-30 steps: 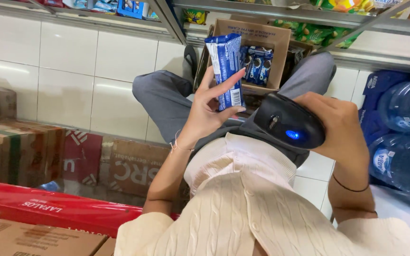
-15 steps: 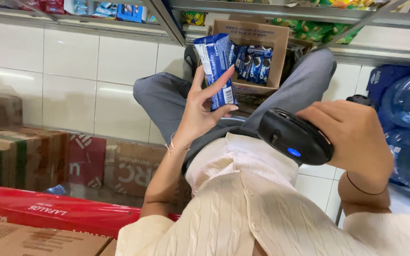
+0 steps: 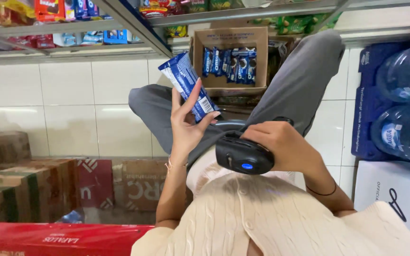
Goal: Scanning and placing snack packages onto grocery store shelves from a box.
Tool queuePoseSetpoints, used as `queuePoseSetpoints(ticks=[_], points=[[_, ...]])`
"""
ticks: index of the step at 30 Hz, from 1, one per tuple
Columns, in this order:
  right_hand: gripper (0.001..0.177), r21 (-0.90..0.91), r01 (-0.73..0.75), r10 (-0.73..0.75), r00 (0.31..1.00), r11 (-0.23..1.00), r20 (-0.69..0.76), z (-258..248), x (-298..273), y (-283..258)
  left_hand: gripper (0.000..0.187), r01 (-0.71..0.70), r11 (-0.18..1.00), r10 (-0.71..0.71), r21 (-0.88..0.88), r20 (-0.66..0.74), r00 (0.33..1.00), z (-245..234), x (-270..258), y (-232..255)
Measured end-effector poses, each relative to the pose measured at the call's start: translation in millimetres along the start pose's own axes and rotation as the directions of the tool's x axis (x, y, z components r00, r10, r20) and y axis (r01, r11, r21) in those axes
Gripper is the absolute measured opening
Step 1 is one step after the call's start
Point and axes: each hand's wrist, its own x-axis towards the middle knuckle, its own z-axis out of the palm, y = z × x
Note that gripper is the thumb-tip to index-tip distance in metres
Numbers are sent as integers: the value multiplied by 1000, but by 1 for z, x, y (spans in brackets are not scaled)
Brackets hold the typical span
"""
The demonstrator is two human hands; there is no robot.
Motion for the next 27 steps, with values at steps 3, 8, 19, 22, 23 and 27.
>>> queuePoseSetpoints(ticks=[3,8,19,22,23,27], points=[[41,4,55,-55,997,998,47,3,3,11,73,-6,1000,7,-31,1,1000,7,12,-4],[44,111,-33,23,996,993,87,2,4,10,75,7,999,-10,50,65,998,18,15,-10],[43,48,-175,178,982,983,-69,21,0,16,76,102,995,-104,19,260,960,20,32,-28],[39,56,-200,205,973,978,-108,31,-6,16,75,124,989,-90,-76,345,934,22,31,-31],[38,66,-199,206,970,978,-132,33,-6,17,73,168,974,-103,-149,365,925,23,35,-31],[42,84,-184,199,952,979,-234,35,-7,18,88,95,986,-27,-137,427,904,24,31,-30]])
